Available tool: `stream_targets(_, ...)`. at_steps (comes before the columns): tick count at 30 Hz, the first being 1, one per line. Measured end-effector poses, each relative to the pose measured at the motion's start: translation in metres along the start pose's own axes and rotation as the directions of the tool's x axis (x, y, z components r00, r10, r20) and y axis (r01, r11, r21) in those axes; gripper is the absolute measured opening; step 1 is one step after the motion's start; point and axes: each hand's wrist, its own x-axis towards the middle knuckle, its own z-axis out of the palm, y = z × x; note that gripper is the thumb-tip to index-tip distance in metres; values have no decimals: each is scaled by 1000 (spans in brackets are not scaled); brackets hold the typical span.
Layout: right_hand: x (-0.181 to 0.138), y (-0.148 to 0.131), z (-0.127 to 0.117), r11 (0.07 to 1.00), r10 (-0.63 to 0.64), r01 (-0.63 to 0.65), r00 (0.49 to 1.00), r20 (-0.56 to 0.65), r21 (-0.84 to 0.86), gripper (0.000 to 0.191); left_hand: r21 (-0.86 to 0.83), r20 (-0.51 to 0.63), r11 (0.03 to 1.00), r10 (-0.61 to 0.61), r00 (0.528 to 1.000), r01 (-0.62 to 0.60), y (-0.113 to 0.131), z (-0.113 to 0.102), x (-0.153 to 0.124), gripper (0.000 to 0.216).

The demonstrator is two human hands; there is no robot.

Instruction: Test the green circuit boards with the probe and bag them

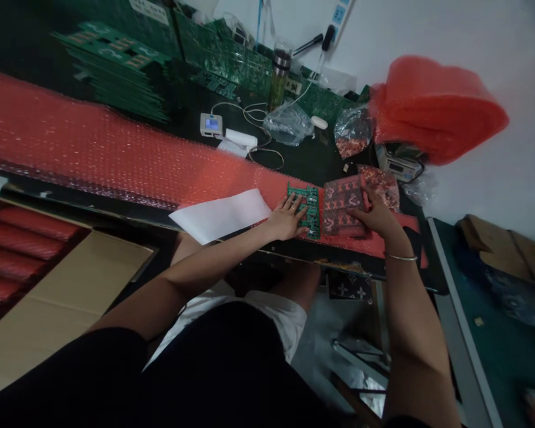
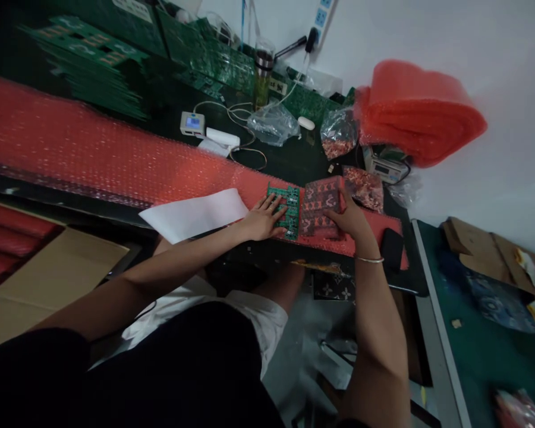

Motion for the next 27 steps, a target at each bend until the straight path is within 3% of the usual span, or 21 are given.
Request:
stream_targets(4,4,-27,0,963,-43,47,999,23,-266,86,8,3,1000,-14,1000,14,-13,-6,-5,78)
stream_targets(11,1,-101,23,769,20,16,999,50,-639,85,-5,75,1000,5,997,-4,-18,-11,-1,79)
stream_targets(17,-7,-154,51,716,-47,74,997,57,-694,60,-64,91,998,3,996,3,-21,-18,1,79)
stream_targets(23,-15,-180,64,730,-59,140,988,143,-669,80,-38,-14,982,-187,982,187,-11,-27,-7,94)
stream_targets(27,-18,-182,66,727,-70,130,991,115,-674,87,11,-75,986,-167,983,168,-9,-26,-15,101)
